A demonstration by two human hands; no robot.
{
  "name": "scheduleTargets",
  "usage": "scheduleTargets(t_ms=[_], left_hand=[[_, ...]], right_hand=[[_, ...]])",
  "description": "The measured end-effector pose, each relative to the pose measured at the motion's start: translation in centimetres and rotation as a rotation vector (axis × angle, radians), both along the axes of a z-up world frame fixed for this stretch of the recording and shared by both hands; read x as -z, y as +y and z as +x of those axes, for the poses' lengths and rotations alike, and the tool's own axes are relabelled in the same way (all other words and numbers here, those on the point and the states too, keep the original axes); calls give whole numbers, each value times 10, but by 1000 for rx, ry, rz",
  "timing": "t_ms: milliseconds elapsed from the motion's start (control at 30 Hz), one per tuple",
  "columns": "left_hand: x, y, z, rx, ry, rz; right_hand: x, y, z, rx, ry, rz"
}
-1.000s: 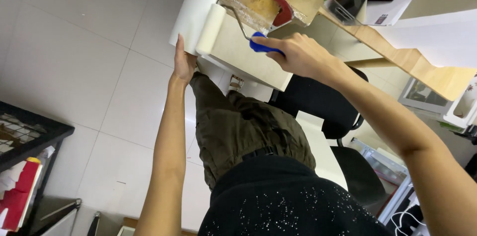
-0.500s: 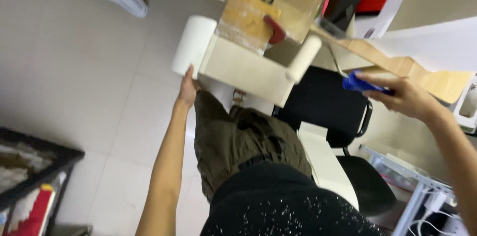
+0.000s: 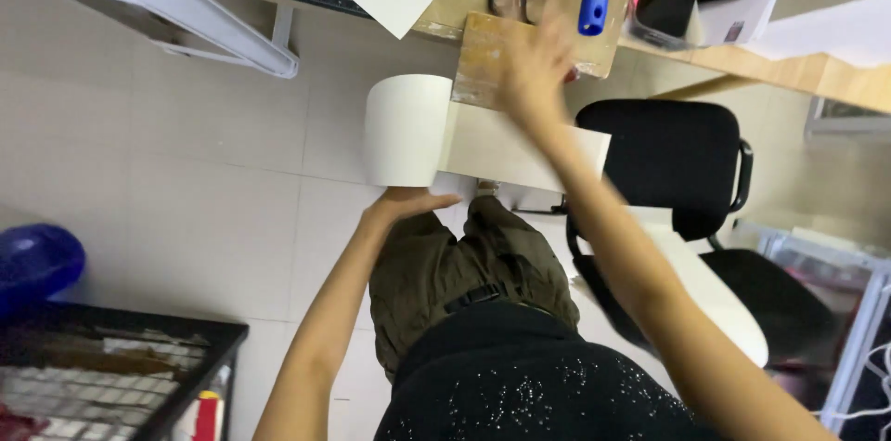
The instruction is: Applying adhesive paper to a white board and smoothing it out with a tool.
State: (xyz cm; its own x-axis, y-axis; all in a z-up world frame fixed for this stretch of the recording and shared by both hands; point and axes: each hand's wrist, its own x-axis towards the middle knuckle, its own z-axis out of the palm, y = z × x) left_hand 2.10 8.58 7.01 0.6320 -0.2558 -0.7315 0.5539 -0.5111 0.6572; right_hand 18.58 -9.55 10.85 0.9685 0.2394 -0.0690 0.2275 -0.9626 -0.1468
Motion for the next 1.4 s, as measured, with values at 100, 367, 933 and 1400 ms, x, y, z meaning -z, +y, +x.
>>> scheduleTargets(t_ms=[100,367,933,1400], left_hand=[[-33,-31,11,301,-51,562],[49,-21,-6,264,-522,830],[91,8,48,-3,-662,-275],[47,-8,64,213,-762,339]], right_hand=[[-7,76,-125,-230,373,141],[23,83,-154,26,-502,354],[13,-208,-163,1211,-82,1320],[56,-244,-143,1271,105,974]])
